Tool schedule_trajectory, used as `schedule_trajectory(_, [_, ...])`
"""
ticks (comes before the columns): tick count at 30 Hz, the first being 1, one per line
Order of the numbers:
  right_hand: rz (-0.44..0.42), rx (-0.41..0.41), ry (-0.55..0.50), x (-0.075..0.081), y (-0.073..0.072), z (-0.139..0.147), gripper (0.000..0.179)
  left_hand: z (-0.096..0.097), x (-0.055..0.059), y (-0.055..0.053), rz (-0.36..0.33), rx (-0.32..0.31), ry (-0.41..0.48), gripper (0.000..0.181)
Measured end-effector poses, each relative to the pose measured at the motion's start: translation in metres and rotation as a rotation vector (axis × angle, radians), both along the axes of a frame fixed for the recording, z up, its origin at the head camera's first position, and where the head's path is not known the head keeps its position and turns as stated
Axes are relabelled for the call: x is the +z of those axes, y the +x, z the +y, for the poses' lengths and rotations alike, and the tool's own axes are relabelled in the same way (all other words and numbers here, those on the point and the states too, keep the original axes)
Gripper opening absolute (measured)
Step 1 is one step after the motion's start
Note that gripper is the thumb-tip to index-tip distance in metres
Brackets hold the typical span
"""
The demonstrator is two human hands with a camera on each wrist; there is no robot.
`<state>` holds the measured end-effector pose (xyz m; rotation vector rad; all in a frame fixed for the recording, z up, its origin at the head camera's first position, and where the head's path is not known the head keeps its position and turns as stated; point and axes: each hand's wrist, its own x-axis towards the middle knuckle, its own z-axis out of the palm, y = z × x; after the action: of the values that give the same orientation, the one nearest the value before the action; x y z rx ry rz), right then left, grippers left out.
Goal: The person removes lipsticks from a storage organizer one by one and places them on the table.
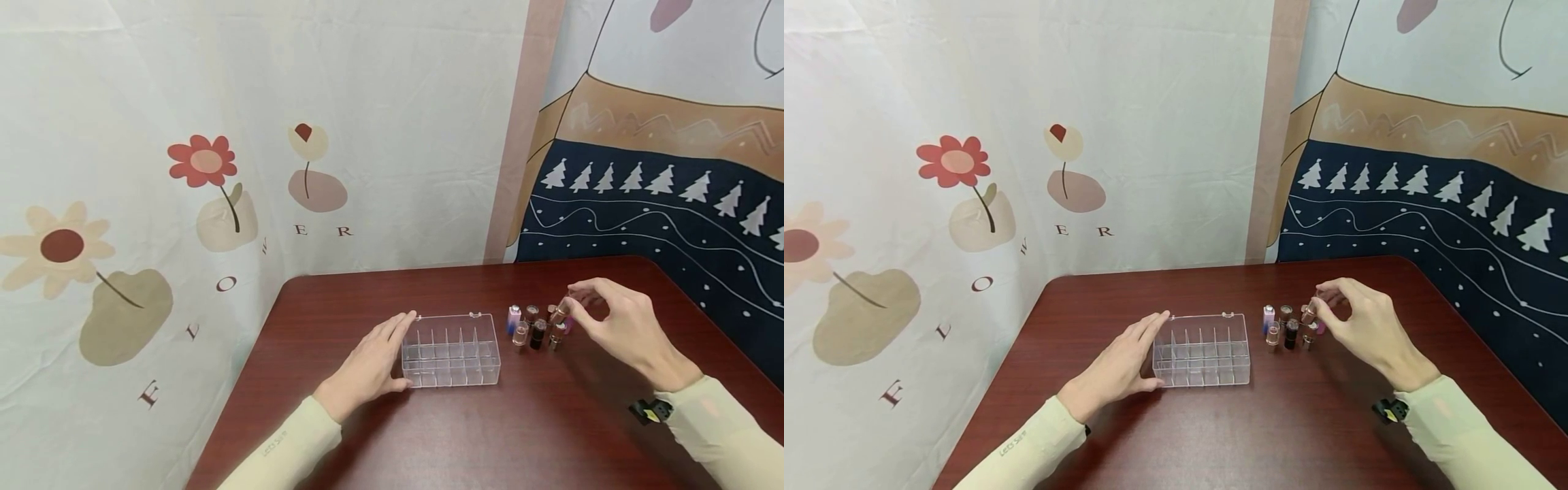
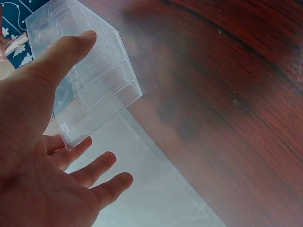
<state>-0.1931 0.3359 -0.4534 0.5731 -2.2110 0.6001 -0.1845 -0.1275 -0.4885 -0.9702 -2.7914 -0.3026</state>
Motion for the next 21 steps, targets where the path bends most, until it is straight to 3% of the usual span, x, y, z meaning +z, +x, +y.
schedule_trajectory(10, [-0.018, -0.039, -0.004, -0.001, 0.003, 0.009, 0.047, -0.001, -0.003, -0.001, -0.005, 0.000, 0.006, 0.133])
schedule_trajectory(21, [0.000, -0.029, -0.016, -0.001, 0.000, 0.019, 0.041, 0.000, -0.002, -0.003, -0.009, 0.004, 0.004, 0.133])
